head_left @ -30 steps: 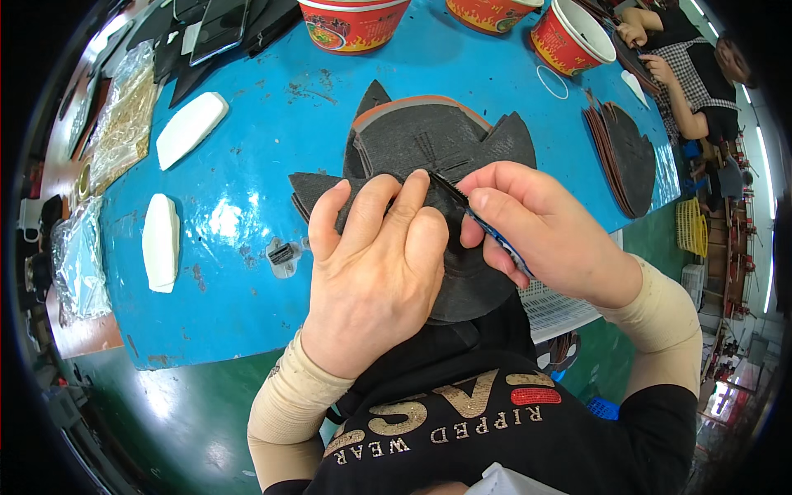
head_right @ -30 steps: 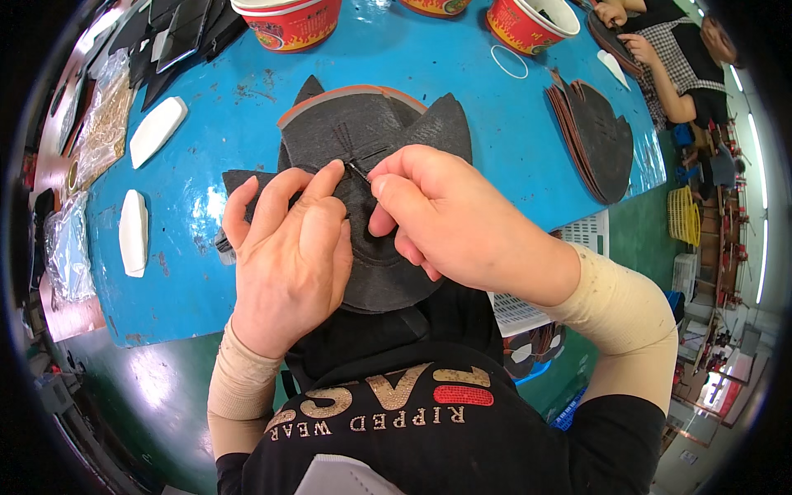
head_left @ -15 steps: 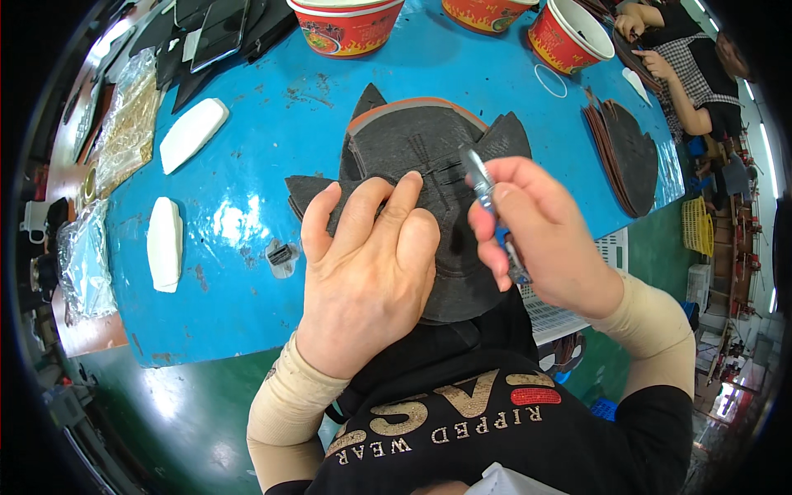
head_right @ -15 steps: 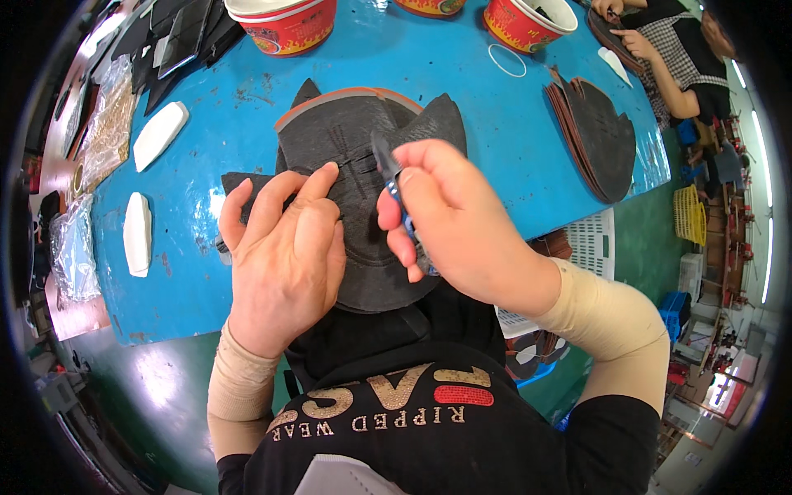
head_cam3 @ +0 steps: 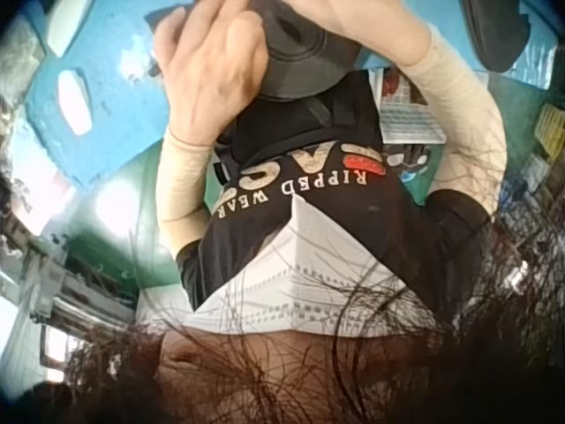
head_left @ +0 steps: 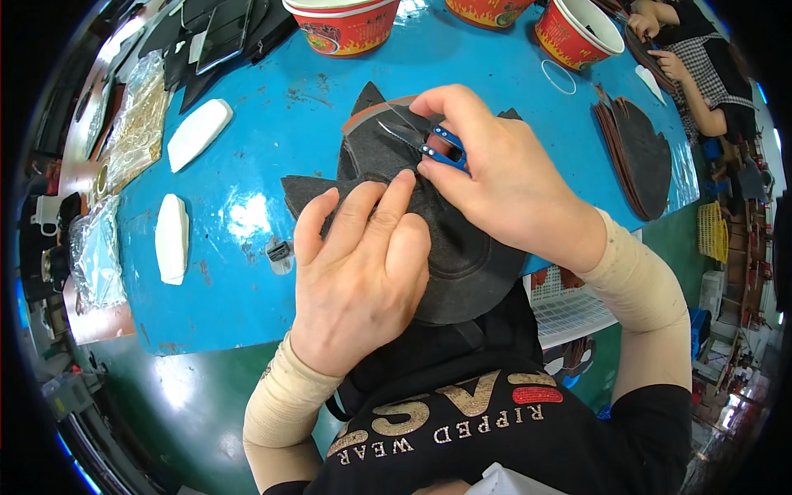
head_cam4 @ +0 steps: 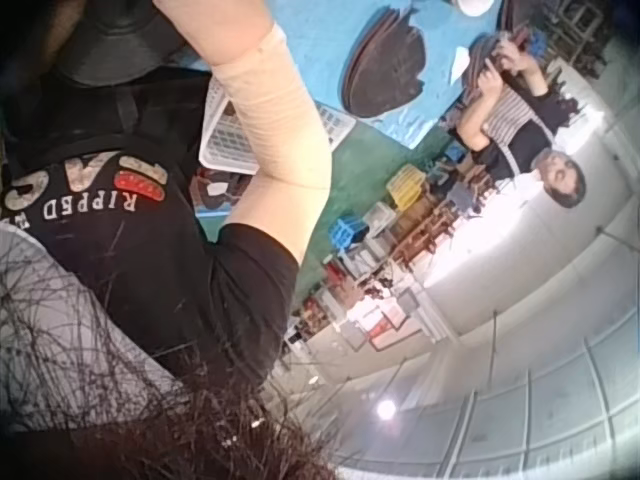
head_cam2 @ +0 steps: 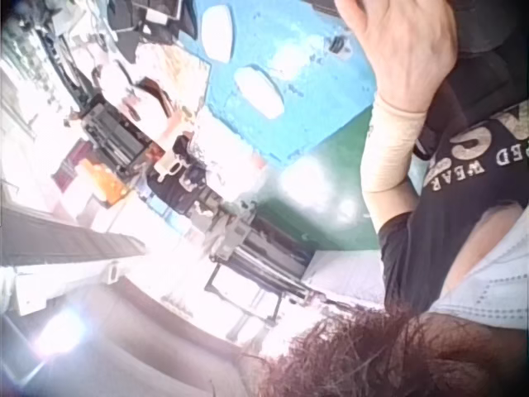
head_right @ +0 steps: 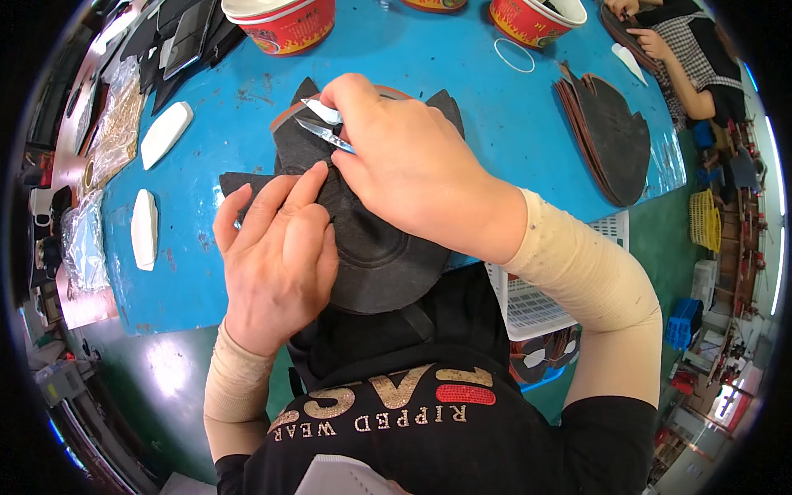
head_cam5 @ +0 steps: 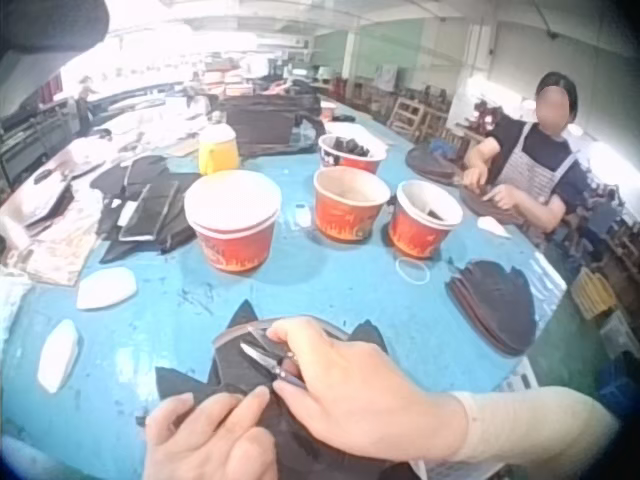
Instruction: The person hand stitches detailed lines onto a black synthetic shoe component using a stitching needle and thread.
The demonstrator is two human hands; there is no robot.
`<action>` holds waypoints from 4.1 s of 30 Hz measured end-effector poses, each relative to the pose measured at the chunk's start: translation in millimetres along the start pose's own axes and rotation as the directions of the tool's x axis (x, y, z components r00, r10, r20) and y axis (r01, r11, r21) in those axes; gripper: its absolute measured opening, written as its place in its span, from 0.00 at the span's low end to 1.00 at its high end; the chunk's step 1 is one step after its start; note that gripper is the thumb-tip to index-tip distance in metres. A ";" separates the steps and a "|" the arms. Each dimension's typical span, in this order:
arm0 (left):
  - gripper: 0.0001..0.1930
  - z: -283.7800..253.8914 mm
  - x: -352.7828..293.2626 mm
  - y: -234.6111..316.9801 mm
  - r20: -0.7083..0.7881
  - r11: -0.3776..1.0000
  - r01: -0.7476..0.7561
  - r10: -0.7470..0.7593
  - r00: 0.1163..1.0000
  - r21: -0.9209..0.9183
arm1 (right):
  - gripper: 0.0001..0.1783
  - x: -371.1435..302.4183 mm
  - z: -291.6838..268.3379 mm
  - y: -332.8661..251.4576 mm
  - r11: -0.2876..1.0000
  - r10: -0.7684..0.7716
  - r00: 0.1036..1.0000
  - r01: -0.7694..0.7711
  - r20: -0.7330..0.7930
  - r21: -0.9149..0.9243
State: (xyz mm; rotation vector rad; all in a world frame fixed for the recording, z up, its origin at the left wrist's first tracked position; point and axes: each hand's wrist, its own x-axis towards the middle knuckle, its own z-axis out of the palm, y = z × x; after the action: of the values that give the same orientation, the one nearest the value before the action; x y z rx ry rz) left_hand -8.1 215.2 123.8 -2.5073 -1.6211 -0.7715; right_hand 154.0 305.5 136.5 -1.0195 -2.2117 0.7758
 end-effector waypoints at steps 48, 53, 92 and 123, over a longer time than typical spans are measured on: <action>0.10 -2.8 13.6 -9.7 0.044 0.996 -0.081 0.083 0.996 -0.027 | 0.22 -234.6 -108.8 59.4 0.673 0.738 0.553 -0.645 0.387 -0.362; 0.10 -17.5 -7.4 -24.3 -0.192 0.898 0.003 -0.097 0.977 -0.440 | 0.21 -199.6 -109.6 53.7 0.764 0.596 0.794 -0.606 0.118 0.222; 0.15 -5.1 -31.6 5.4 -0.107 0.985 0.115 -0.129 0.986 -0.129 | 0.08 -23.1 -1.6 -2.6 0.939 -0.183 0.983 0.172 -0.009 -0.298; 0.13 2.1 -8.2 8.0 -0.014 0.999 0.026 -0.025 1.000 0.043 | 0.11 -30.7 -9.6 -0.6 0.902 -0.271 0.960 0.228 -0.071 -0.367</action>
State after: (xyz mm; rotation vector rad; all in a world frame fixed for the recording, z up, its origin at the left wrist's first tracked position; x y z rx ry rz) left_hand -3.0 205.4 120.2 -2.4517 -1.6500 -0.7468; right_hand 177.0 283.1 135.5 -0.8901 -2.3646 0.1949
